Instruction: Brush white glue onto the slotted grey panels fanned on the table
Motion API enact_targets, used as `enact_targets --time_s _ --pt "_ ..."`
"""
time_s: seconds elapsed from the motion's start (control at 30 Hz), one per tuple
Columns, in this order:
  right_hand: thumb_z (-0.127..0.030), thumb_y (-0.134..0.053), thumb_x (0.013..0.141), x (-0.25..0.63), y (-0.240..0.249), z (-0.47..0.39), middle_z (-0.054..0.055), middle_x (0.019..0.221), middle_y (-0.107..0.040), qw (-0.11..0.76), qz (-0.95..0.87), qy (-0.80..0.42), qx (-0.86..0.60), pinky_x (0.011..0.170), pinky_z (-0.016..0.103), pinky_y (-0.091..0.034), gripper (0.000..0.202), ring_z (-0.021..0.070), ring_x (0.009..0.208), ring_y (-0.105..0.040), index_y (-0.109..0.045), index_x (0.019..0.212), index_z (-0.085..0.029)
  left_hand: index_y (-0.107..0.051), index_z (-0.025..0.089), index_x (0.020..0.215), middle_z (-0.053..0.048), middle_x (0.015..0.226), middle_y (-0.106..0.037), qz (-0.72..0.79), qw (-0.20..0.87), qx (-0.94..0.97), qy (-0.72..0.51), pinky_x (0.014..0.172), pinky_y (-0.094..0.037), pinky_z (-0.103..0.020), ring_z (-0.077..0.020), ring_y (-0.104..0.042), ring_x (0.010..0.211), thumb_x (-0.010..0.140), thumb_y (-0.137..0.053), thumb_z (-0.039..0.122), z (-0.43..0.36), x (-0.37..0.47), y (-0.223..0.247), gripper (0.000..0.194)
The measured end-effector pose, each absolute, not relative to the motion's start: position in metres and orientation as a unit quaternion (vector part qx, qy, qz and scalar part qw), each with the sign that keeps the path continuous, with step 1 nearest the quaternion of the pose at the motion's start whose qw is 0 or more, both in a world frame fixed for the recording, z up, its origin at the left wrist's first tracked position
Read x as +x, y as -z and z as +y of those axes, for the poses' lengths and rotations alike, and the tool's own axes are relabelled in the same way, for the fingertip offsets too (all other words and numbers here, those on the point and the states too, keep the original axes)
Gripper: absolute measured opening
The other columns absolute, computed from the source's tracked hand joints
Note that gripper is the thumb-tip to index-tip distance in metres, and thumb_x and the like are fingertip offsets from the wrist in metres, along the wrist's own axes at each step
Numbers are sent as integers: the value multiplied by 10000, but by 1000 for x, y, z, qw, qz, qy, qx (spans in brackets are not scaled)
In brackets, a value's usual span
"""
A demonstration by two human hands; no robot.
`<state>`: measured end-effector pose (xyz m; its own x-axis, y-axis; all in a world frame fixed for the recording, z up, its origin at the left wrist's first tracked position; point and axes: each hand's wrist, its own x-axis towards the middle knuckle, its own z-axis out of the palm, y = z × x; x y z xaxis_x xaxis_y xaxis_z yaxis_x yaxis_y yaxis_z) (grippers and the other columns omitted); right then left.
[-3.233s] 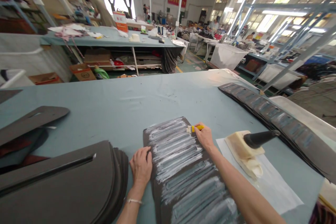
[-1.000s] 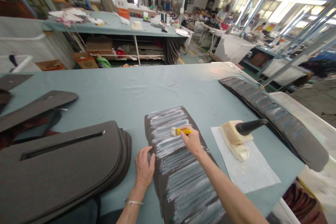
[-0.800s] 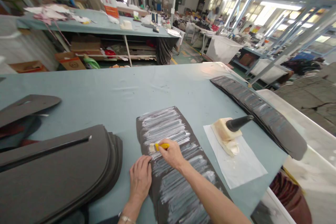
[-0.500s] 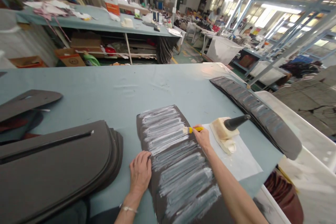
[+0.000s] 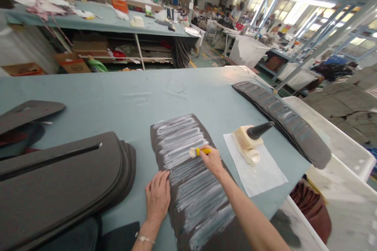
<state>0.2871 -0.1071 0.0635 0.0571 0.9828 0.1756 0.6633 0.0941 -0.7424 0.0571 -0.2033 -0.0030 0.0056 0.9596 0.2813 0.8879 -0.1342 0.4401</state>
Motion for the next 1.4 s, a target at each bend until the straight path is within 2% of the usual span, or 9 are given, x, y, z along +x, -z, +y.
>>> enact_targets --time_s 0.13,0.3,0.47,0.6,0.7,0.8,1.03,1.2,1.4 --pt "-339 -490 767 345 -73 -91 9 630 -613 354 -601 -150 -701 571 248 -384 226 153 570 -516 -655 758 -186 -542 225 1190 -80 1208 -595 657 60 704 -263 954 -336 -388 -214 -501 1159 888 -418 219 -203 56 4 326" --pt "-327 -470 800 325 -74 -103 16 705 -632 359 -643 -169 -655 603 242 -386 220 144 608 -532 -645 793 -194 -541 230 1185 -86 1216 -587 655 75 700 -274 965 -334 -401 -221 -493 1171 887 -407 215 -205 58 4 327" --pt "-313 -485 784 323 -76 -116 1 628 -587 375 -596 -139 -696 568 245 -357 199 140 553 -492 -637 765 -186 -519 241 1201 -82 1228 -570 651 139 681 -306 986 -335 -415 -219 -483 1182 897 -376 228 -203 51 6 336" --pt "-292 -495 800 301 -83 -137 -9 661 -592 398 -609 -200 -657 578 234 -368 176 129 568 -497 -638 788 -191 -498 208 1203 -94 1208 -558 653 174 644 -359 970 -372 -404 -215 -486 1168 897 -385 251 -215 47 6 329" --pt "-252 -502 810 261 -84 -161 -5 697 -605 403 -630 -258 -612 611 229 -394 146 130 609 -522 -634 791 -192 -562 217 1116 -89 1163 -572 652 153 662 -335 951 -378 -398 -219 -502 1134 891 -406 233 -235 54 5 275" --pt "-216 -498 826 224 -80 -181 20 789 -640 402 -668 -298 -551 694 236 -431 143 146 718 -576 -637 845 -193 -545 216 1169 -97 1227 -555 644 126 691 -303 984 -352 -404 -224 -480 1178 883 -419 207 -250 64 6 312" --pt "-215 -487 861 191 -70 -197 47 858 -652 399 -692 -290 -527 770 259 -449 157 163 812 -599 -633 918 -196 -522 192 1195 -108 1256 -567 660 79 696 -272 996 -328 -413 -228 -477 1198 889 -415 211 -245 66 11 324" --pt "-225 -499 824 237 -64 -177 27 803 -650 382 -679 -270 -566 708 252 -447 146 160 735 -596 -640 856 -205 -528 214 1189 -82 1256 -574 666 66 699 -252 989 -321 -403 -216 -480 1195 886 -432 204 -244 64 11 318" --pt "-264 -488 796 315 -75 -146 5 648 -594 378 -576 -128 -714 597 255 -388 158 148 573 -516 -620 746 -194 -532 210 1184 -96 1245 -579 668 65 695 -256 980 -316 -405 -222 -485 1189 890 -422 203 -245 67 5 314"
